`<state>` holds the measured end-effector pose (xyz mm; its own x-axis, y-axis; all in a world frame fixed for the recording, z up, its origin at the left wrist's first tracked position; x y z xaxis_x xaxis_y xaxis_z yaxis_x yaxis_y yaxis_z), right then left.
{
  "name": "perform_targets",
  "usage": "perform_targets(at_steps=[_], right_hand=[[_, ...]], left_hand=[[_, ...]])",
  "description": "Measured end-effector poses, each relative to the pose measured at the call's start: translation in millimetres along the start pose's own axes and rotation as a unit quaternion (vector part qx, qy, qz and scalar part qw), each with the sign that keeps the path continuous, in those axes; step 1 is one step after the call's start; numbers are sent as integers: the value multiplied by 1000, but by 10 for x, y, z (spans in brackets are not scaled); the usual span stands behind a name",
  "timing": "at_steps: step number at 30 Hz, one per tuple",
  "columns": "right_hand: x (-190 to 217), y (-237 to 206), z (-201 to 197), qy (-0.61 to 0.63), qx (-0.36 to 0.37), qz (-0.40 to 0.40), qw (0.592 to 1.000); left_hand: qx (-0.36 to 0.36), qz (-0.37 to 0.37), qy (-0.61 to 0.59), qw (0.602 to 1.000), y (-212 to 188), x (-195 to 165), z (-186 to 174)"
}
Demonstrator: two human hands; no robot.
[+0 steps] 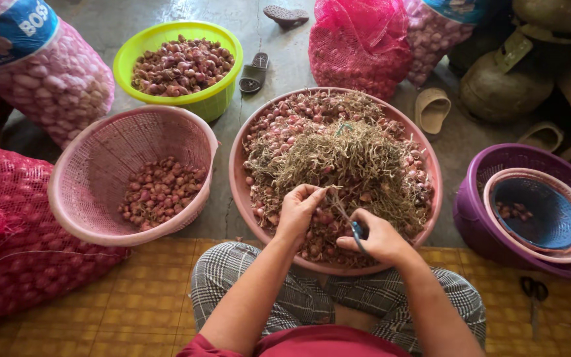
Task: The person sits on the floor in front of a large basin of shallots with dry stems. They pick up individual shallots, cut off the dry roots and stems with scissors, and place the trimmed shallots into a pink basket beside them, discarding trimmed tops into a purple basket.
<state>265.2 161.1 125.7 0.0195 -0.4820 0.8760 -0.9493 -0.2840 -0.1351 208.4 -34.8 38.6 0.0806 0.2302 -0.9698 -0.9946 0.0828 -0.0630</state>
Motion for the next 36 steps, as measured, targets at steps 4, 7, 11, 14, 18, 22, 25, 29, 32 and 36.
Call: perform_targets(at_steps=[4,7,11,14,18,22,25,29,32,36], right_hand=[[-128,37,73,47,-18,16,999],[-220,62,113,185,-2,51,981],[-275,61,144,268,1,45,962],[-271,62,71,277,-56,1,959],[-272,107,-89,186,-91,-4,978],[-327,154,-117,130,-93,-28,987],[-362,155,-86,171,-94,20,981],[-178,155,-8,180,-114,-56,975],[39,197,231,288,-137,-184,930],[144,190,460,308,-102,-245,914]], left_hand=[[32,-8,19,999,-71,69,54],[47,-5,51,998,-143,64,66],[47,-1,79,996,-211,-7,86],[43,56,104,992,-212,-183,-22],[-94,188,130,969,-85,-656,-623],[-243,227,189,924,65,-1125,-1404],[-439,383,479,657,-74,-1506,-2083],[-429,351,479,680,-184,-1485,-2236],[-326,347,487,732,-208,-1247,-1608],[-40,255,350,901,-373,-702,-460]])
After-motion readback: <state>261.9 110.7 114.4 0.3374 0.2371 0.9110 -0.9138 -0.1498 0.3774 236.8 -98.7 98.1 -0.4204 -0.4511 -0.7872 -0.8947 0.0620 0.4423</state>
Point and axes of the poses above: each hand's wrist, its own y-axis towards the middle knuckle, its own z-axis out of the palm, x = y × z, the point moved 2 cm from there along y, towards the middle knuckle, and after that the axes turned 14 degrees about y, right-handed, at the moved point
